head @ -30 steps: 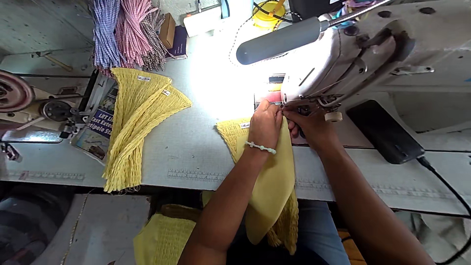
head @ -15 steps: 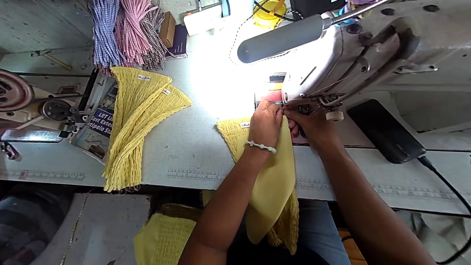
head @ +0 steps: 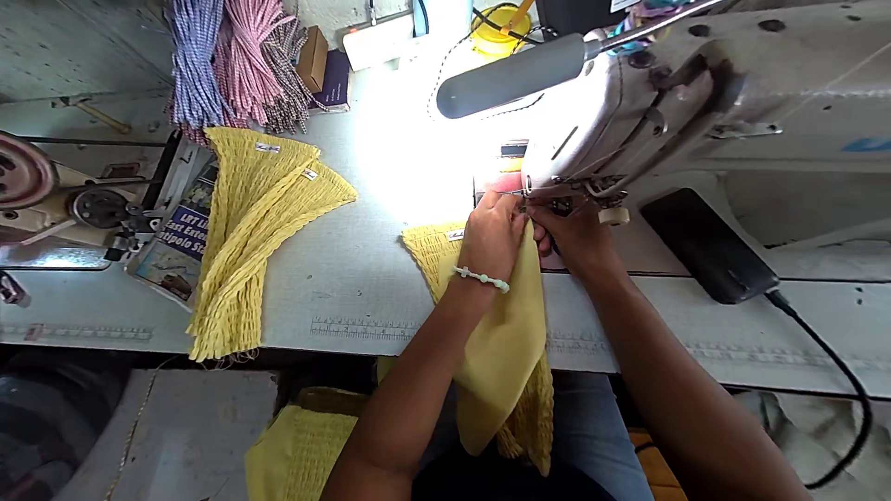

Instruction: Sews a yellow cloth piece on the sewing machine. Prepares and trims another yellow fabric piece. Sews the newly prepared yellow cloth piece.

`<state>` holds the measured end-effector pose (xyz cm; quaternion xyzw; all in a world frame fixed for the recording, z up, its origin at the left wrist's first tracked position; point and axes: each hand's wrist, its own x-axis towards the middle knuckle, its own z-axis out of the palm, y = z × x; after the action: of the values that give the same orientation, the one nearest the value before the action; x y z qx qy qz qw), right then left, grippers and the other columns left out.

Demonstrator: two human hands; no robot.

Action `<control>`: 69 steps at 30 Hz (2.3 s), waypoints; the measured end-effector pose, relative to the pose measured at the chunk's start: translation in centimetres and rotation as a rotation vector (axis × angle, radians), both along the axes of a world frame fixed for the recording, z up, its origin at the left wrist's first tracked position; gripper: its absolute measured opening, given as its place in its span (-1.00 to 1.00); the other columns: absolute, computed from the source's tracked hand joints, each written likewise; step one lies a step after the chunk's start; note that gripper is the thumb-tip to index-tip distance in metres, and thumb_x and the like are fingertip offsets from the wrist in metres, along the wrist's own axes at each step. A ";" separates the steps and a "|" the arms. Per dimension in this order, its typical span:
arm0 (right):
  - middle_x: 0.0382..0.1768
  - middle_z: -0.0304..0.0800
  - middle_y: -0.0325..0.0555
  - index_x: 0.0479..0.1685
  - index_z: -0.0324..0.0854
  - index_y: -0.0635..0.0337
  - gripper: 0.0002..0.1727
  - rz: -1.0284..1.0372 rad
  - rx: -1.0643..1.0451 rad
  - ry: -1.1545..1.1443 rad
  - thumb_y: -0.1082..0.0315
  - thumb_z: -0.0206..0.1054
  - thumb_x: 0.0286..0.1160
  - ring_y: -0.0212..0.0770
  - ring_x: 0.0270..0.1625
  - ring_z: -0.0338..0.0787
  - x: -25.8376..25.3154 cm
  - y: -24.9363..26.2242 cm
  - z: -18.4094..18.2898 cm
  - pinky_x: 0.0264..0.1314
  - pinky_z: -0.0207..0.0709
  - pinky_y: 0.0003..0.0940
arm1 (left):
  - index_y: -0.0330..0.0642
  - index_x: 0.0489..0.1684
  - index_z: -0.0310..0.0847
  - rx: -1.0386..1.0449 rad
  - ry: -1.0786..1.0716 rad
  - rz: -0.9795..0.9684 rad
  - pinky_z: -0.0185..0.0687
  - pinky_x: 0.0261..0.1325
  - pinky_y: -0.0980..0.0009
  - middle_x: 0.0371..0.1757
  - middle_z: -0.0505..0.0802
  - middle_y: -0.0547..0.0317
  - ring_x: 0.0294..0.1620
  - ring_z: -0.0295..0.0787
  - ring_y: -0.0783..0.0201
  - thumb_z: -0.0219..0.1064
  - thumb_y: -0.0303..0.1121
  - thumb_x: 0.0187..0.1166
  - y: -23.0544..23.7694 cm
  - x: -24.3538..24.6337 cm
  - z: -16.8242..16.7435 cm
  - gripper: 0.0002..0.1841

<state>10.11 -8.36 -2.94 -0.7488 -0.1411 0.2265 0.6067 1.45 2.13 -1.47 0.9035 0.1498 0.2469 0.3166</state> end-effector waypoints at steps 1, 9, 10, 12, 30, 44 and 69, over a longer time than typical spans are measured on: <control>-0.73 0.60 -0.28 -0.03 0.64 0.22 -0.93 -0.006 0.020 0.027 0.44 0.33 0.67 -0.48 -0.80 0.54 0.1 0.0 0.0 -0.74 0.50 -0.61 | -0.43 -0.18 0.79 0.014 0.012 -0.019 0.79 -0.08 0.21 -0.16 0.82 -0.17 -0.20 0.84 0.05 0.47 -0.59 0.46 -0.1 -0.2 0.4 -0.91; -0.62 0.55 -0.32 -0.12 0.42 0.06 -0.73 -0.156 0.449 0.413 0.30 -0.17 0.91 -0.52 -0.74 0.48 1.3 -1.9 0.7 -0.72 0.42 -0.67 | -0.31 0.20 0.79 0.284 0.249 -0.159 0.54 0.53 0.08 0.40 0.79 -0.08 0.52 0.64 -0.07 0.33 -0.35 0.66 -1.2 -2.5 -1.2 -0.71; -0.65 0.48 -0.35 -0.11 0.41 0.06 -0.76 -0.150 0.400 0.391 0.32 -0.16 0.91 -0.53 -0.77 0.42 1.1 -2.2 0.9 -0.74 0.37 -0.68 | -0.33 0.26 0.77 0.301 0.205 -0.154 0.48 0.59 0.07 0.45 0.76 -0.10 0.56 0.61 -0.08 0.30 -0.34 0.68 -1.4 -2.9 -2.0 -0.67; -0.68 0.37 -0.35 -0.02 0.43 0.16 -0.86 -0.094 0.196 0.239 0.44 -0.04 0.85 -0.51 -0.78 0.34 0.1 -3.3 1.3 -0.72 0.32 -0.65 | -0.35 0.35 0.72 0.312 0.156 -0.157 0.39 0.66 0.05 0.52 0.71 -0.11 0.62 0.55 -0.09 0.22 -0.35 0.73 -1.7 -3.6 -3.0 -0.64; 0.22 0.88 0.06 0.11 0.82 0.26 -0.67 0.224 -0.257 -1.062 0.46 0.36 0.38 0.01 -0.18 0.92 -11.9 -9.1 -2.4 -0.36 0.73 -0.24 | -0.35 0.37 0.71 0.188 0.171 -0.224 0.36 0.68 0.05 0.60 0.60 -0.29 0.69 0.44 -0.17 0.21 -0.36 0.73 -1.4 -4.1 -2.7 -0.63; -0.11 0.86 0.10 -0.15 0.82 0.31 -0.81 0.198 -0.222 -0.920 0.46 0.39 0.30 -0.05 -0.31 0.88 -10.8 -8.4 -1.4 -0.39 0.73 -0.24 | -0.51 0.01 0.73 0.232 0.091 -0.298 0.43 0.65 0.08 0.45 0.72 -0.26 0.58 0.60 -0.11 0.35 -0.40 0.63 1.5 -2.1 -2.6 -0.74; 0.09 0.86 -0.01 0.35 0.66 0.33 -0.55 0.207 -0.073 -0.034 0.17 0.33 0.67 -0.40 -0.10 0.80 -18.0 -11.5 -7.1 -0.05 0.65 -0.45 | -0.48 -0.14 0.81 -0.313 -0.080 0.123 0.71 0.11 0.62 -0.06 0.88 0.00 -0.04 0.80 0.53 0.37 -0.37 0.60 -6.9 -23.2 -0.4 -0.74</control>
<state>-7.89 -19.87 -10.01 -0.7557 -0.2196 0.2803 0.5497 -21.77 -4.79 -1.90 0.8217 0.2290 0.2751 0.4434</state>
